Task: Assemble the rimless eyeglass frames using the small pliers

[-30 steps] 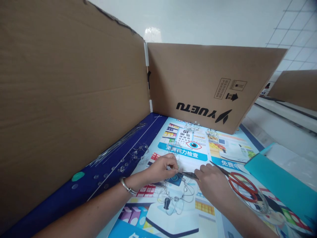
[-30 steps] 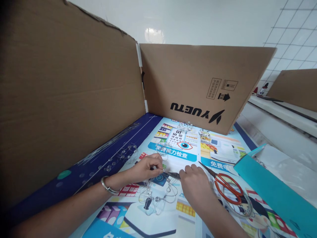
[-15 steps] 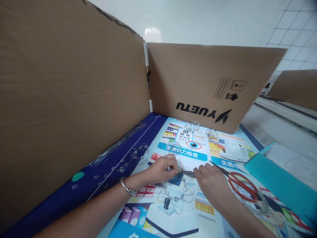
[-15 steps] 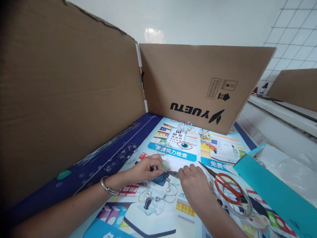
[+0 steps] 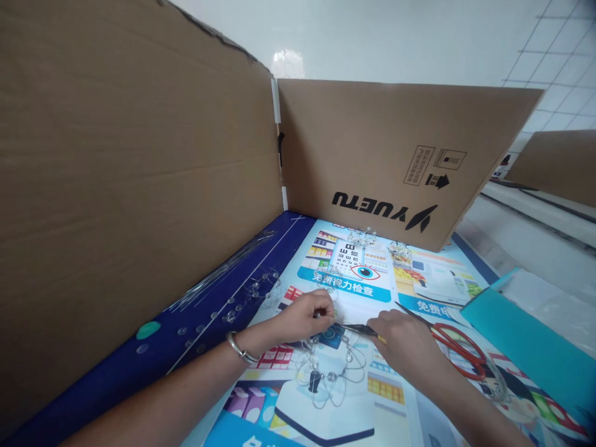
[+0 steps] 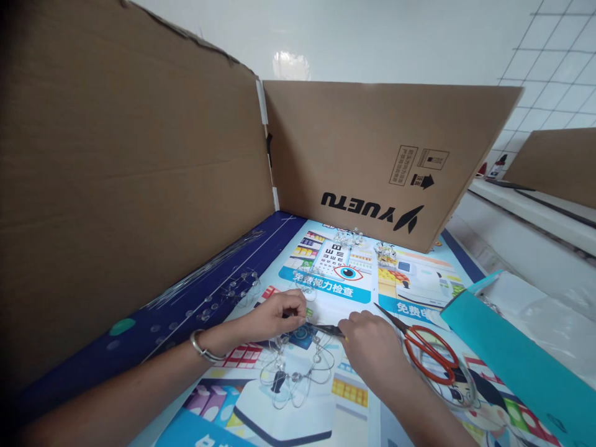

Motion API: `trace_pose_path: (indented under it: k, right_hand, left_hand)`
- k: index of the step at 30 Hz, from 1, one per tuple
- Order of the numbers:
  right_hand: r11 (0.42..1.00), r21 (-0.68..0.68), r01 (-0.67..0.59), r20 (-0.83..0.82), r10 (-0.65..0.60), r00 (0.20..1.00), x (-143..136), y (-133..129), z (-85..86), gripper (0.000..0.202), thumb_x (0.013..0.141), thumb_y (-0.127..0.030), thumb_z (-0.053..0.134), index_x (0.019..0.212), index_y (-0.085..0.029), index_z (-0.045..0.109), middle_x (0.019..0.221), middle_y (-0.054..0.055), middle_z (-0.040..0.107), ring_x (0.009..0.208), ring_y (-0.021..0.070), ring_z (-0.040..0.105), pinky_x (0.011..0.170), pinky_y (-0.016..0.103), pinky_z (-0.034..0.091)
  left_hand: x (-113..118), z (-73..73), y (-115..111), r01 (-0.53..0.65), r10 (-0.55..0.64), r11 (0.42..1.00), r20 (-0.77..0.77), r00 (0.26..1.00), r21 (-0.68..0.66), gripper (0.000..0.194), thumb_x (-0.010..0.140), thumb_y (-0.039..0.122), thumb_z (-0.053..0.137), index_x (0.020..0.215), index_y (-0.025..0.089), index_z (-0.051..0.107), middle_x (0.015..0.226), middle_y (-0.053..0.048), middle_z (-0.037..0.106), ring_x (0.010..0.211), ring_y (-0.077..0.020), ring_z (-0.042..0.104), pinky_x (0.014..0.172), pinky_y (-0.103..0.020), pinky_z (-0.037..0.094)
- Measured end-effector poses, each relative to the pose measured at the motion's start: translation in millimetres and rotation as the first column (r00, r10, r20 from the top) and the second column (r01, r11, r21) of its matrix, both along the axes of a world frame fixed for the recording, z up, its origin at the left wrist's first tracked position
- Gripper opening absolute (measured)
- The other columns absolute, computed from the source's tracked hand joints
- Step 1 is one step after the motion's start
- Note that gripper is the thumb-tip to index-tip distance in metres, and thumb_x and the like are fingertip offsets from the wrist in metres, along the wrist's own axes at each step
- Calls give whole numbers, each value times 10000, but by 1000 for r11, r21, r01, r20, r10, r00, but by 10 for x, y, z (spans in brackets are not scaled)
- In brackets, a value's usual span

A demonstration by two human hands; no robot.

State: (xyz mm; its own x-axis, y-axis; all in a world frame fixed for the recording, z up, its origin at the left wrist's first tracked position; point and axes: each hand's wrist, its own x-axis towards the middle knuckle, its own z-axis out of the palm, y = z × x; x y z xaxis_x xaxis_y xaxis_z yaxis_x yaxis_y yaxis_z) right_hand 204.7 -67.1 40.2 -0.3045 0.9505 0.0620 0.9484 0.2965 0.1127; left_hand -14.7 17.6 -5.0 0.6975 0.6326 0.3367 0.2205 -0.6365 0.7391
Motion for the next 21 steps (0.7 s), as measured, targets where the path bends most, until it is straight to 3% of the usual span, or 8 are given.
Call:
trace_pose_path:
  k: [11, 21]
  right_hand:
    - [991, -136, 3, -173, -27, 985, -51, -16, 10, 143, 833, -311, 487, 805, -275, 623, 762, -25, 598, 772, 136, 553, 610, 229, 312]
    - [969, -244, -44, -289, -29, 957, -23, 6, 13, 199, 824, -369, 465, 804, -276, 640, 765, -13, 608, 750, 148, 556, 620, 230, 330]
  left_hand:
    - [-8, 52, -10, -2, 2, 1000, -20, 1000, 20, 114, 796, 122, 505, 694, 154, 544, 730, 0, 544, 724, -117, 513, 679, -223, 405]
    - [-58, 153, -34, 57, -30, 961, -102, 994, 270, 79, 807, 143, 509, 805, 162, 586, 808, -18, 563, 790, -137, 514, 748, -252, 405]
